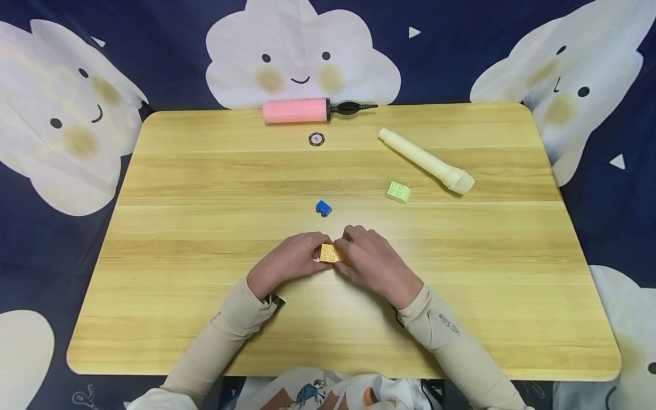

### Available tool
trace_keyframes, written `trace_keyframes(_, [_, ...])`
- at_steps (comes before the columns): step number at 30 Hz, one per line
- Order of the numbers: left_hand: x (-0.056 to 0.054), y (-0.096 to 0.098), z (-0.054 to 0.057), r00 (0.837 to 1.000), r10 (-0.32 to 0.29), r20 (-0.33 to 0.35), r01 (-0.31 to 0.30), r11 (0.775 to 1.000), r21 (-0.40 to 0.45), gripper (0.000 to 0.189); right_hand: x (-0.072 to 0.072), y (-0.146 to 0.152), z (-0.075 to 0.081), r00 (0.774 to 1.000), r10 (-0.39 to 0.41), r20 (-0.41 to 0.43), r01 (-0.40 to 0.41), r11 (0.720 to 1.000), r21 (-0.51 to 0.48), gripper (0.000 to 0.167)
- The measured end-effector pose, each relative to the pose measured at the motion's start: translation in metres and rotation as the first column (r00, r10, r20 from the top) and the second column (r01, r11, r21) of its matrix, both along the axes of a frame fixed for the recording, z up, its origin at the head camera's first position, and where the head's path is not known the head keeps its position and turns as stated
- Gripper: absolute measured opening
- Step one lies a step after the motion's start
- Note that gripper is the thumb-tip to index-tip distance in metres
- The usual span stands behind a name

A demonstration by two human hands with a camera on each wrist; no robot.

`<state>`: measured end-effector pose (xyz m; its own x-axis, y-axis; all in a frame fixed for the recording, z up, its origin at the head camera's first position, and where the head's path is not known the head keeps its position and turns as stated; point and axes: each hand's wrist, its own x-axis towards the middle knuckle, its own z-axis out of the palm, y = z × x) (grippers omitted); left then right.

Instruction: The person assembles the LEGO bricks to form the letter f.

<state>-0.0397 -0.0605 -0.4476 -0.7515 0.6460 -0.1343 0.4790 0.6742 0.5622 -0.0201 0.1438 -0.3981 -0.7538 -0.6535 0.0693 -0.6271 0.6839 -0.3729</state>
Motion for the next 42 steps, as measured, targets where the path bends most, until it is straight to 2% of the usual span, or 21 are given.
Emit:
trace_keyframes(12, [0.0005, 0.0002, 0.0007, 1.000, 0.000, -0.010, 0.000, 1.000, -0.012, 0.022, 0.0000, -0.0011, -0.0001, 1.000, 0.001, -0.009, -0.001, 1.000, 0.002, 0.024])
trace_keyframes(23, [0.0004, 0.0010, 0.0013, 1.000, 0.013, 0.019, -0.013, 1.000, -0.006, 0.020, 0.0003, -0.0011, -0.0010, 1.000, -0.007, 0.012, 0.007, 1.000, 0.017, 0.022])
trace_keyframes(39, [0.0006, 0.0013, 0.0003, 1.000, 0.004, 0.003, -0.004, 1.000, -0.009, 0.020, 0.0025, -0.0011, -0.0038, 0.999, -0.010, -0.035, 0.010, 1.000, -0.003, 0.020])
trace_keyframes(42, [0.0008, 0.0010, 0.0003, 1.000, -0.006, -0.019, 0.005, 1.000, -0.017, 0.022, 0.0021, -0.0013, -0.0035, 0.999, -0.007, -0.042, 0.007, 1.000, -0.010, 0.019])
